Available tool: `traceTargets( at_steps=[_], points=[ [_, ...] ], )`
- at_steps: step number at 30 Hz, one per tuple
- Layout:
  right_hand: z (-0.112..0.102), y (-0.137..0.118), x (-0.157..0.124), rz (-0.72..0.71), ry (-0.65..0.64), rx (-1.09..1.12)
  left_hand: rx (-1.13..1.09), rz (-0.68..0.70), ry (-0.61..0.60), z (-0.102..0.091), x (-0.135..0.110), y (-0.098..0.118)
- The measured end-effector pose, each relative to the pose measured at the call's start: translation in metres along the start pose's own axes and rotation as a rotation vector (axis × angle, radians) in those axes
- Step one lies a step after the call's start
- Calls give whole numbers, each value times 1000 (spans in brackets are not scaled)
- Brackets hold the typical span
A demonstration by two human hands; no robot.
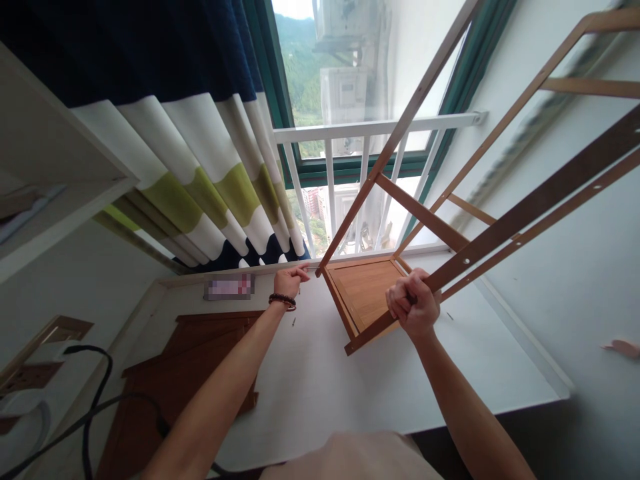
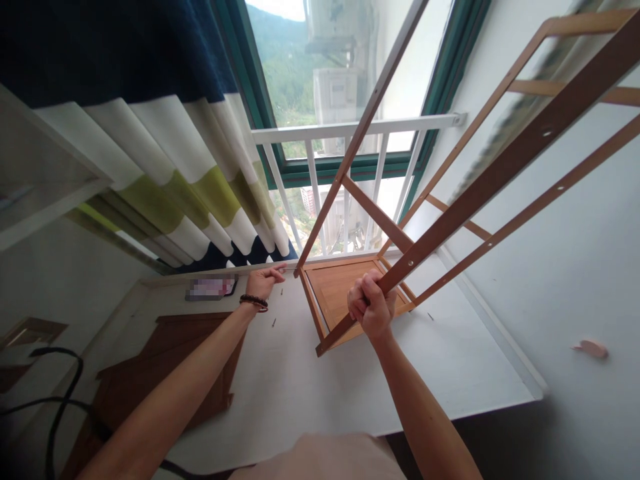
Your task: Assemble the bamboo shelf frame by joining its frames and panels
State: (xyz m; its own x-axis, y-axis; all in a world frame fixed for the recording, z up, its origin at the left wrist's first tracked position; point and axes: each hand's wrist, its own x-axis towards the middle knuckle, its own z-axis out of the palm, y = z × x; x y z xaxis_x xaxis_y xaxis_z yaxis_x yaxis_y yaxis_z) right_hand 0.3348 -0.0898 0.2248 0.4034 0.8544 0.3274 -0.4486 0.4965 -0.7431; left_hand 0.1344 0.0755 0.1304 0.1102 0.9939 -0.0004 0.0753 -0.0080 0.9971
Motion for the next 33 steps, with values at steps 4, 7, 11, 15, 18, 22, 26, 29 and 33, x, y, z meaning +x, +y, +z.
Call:
traceTargets(
  at_steps=[4,7,11,15,18,22,26,29,33],
  points=[
    [-2,-1,2,-6,-8,20,-38,37,24,3,-3,-5],
    [-3,0,2,-3,-5,18,-81,64,3,3,-4,-4],
    [-2,0,3,0,5,14,-253,34,-27,2,-8,-1],
    [0,-2,3,0,6,4,-414,-40,-25,2,-14,0],
    [0,-3,3,9,21,-11,-435,-95,-61,2,-16,1],
    [1,-3,4,10,21,-9,-437,-139,-5,5,-14,-1],
    [0,-1,5,3,24,0,-407,-115,27,8,-12,-4],
    [0,-1,5,7,33,4,-264,-25,12,7,-13,-4],
    [0,-2,5,5,27,17,-85,9,0,2,-12,-5]
  ],
)
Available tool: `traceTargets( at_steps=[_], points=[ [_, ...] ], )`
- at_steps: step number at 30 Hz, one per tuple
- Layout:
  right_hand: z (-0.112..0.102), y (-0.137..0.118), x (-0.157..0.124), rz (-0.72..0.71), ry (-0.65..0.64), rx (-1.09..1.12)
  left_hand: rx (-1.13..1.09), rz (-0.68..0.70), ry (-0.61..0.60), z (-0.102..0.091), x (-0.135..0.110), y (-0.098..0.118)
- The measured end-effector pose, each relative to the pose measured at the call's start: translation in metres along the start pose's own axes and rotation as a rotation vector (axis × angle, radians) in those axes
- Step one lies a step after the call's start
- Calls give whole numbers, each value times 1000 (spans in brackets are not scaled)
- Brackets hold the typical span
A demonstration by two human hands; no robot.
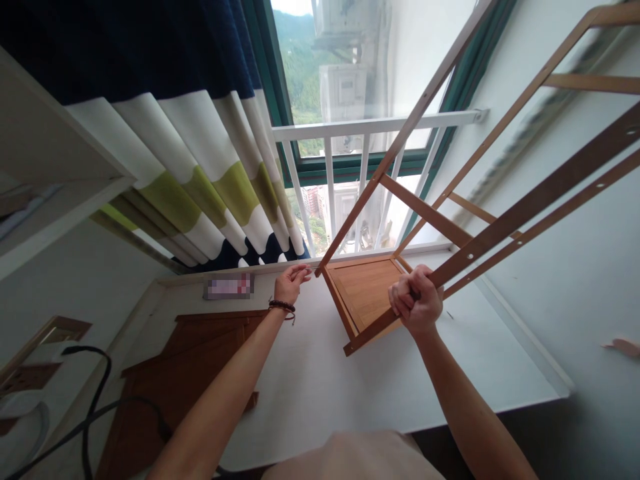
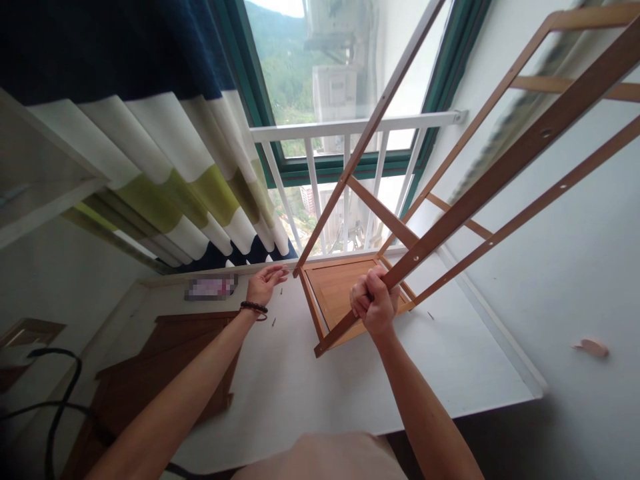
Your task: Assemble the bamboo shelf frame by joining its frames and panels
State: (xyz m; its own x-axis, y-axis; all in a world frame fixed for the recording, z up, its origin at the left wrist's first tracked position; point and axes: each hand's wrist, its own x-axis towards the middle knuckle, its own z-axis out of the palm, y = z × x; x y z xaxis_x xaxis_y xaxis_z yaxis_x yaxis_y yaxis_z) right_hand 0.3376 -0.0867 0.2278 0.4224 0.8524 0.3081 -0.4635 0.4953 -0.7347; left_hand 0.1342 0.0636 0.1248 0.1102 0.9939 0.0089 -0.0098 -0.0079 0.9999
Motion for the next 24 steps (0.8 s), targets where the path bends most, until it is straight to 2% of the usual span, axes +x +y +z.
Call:
traceTargets(
  at_steps=[3,7,10,14,20,24],
  points=[
    [0,0,0,9,7,-14,123,-5,21,-5,3,-2],
    [-1,1,-1,8,8,-23,416,96,93,-9,4,2],
    [-1,2,-1,3,-2,-20,503,91,82,-9,2,7],
    [0,1,0,10,3,-34,380,8,29,-7,1,9],
    [1,0,0,9,-5,-28,-87,-176,61,-2,3,5],
    [0,0,0,17,3,-29,-148,-194,76,-1,4,2]
  ],
)
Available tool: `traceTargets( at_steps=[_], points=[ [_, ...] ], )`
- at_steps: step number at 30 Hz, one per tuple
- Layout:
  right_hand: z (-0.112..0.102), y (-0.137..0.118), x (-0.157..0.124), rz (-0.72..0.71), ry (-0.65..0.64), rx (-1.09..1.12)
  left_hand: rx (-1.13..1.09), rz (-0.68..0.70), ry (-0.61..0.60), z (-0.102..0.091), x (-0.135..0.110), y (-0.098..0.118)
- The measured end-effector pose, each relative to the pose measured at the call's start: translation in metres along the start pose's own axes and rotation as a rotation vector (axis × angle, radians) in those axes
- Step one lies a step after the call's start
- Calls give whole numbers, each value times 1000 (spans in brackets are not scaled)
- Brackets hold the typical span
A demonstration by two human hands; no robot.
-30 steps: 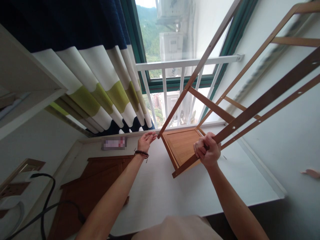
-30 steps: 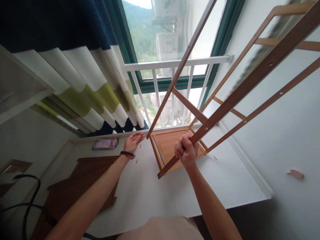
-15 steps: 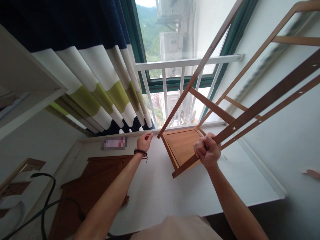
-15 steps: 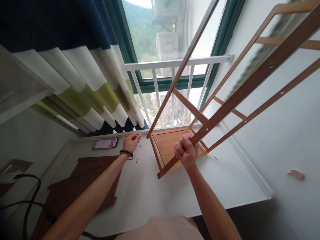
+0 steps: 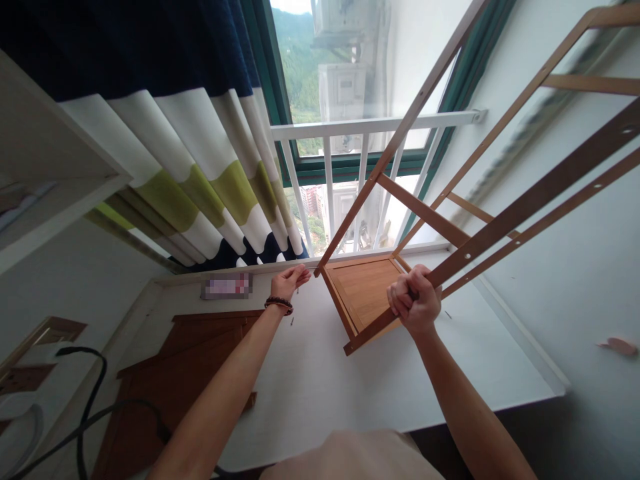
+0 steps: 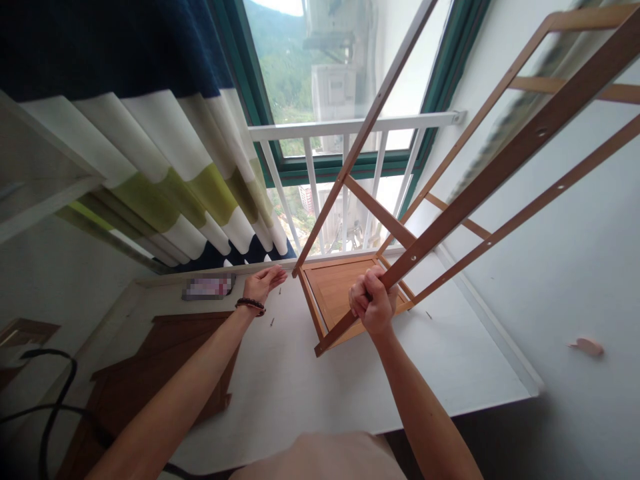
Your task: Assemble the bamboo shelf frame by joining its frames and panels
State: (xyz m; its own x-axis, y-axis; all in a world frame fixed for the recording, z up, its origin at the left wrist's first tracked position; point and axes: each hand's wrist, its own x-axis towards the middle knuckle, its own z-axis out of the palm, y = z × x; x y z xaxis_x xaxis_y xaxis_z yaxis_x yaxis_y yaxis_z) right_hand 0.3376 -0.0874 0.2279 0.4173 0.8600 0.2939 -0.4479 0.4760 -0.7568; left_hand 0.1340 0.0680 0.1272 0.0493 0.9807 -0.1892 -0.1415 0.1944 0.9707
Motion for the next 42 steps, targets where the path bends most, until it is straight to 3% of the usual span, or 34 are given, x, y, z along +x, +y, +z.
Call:
traceTargets(
  at_steps=[10,20,25,31,35,39,42],
  points=[
    [0,3,1,-8,-4,-21,0,-112,23,0,7,2],
    [0,4,1,-12,-10,27,262,131,17,-7,4,-7],
    [0,4,-1,-18,-20,12,145,-31,-93,-7,-1,-6],
    [2,4,0,-15,-13,-4,-57,-144,-67,0,-6,1],
    [3,3,0,-24,-18,8,-23,-169,-32,0,-5,6],
    [2,4,0,-17,-20,13,39,-199,-118,-5,-1,9],
    [2,7,-1,-21,-27,16,128,-116,-156,-9,2,4]
  ],
)
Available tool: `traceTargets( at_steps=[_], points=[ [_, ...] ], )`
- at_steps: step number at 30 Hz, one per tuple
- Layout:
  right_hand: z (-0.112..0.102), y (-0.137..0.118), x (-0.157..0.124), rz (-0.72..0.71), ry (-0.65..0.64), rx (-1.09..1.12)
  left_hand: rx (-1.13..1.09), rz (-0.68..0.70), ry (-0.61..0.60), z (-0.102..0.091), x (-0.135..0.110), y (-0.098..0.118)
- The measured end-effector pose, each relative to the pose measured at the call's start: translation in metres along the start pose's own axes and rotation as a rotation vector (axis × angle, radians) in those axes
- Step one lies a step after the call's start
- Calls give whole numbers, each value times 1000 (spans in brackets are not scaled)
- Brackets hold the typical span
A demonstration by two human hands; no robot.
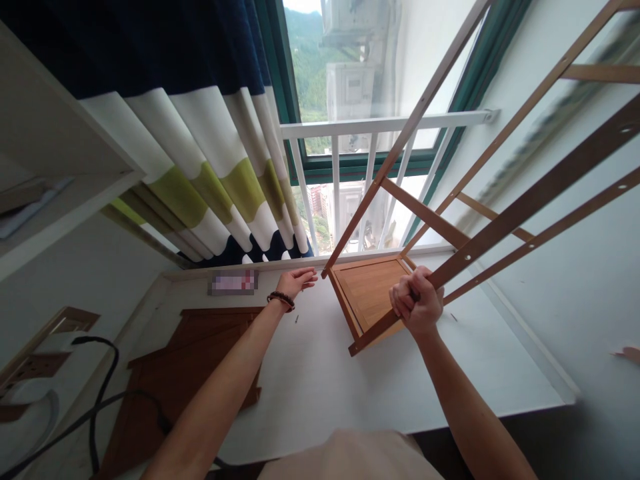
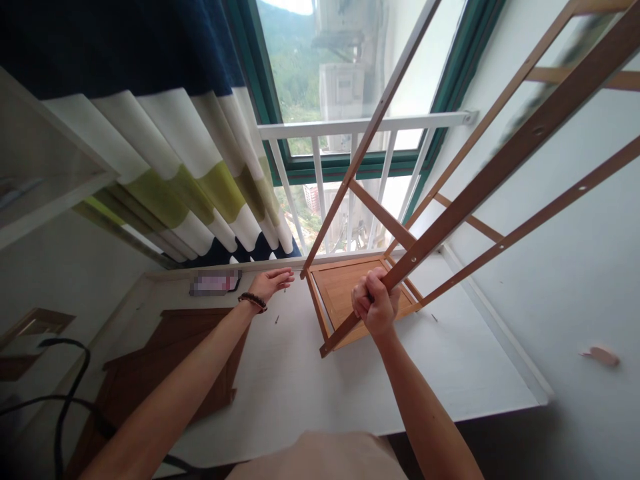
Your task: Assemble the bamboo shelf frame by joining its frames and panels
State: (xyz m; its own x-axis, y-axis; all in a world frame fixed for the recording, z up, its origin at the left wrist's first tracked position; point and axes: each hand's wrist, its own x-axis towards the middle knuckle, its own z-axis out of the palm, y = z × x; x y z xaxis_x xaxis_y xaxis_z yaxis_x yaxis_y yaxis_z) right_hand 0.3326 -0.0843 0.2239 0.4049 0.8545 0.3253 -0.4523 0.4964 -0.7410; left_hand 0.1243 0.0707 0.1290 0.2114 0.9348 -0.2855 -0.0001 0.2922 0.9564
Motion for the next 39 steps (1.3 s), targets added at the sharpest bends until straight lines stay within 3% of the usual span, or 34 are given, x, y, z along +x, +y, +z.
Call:
traceTargets(
  at_steps=[8,15,19,23,26,29,35,39],
  points=[
    [-2,-2,0,-2,5,-20,248,268,42,-2,2,-16],
    [-2,-6,2,-12,12,-36,600,545,300,0,9,-16],
    [-3,-6,2,-8,22,-19,658,655,307,1,9,-17],
    [-4,-7,3,-6,22,-15,761,740,242,-2,7,-14],
    [-3,-6,3,-4,16,-15,853,679,185,-3,4,-10],
    [-3,-3,2,6,21,-31,839,462,131,0,0,-5],
    [-2,-2,1,25,21,-28,287,-54,35,6,3,-4],
    [-3,-2,1,33,13,-24,28,-182,49,3,7,-6]
  ],
)
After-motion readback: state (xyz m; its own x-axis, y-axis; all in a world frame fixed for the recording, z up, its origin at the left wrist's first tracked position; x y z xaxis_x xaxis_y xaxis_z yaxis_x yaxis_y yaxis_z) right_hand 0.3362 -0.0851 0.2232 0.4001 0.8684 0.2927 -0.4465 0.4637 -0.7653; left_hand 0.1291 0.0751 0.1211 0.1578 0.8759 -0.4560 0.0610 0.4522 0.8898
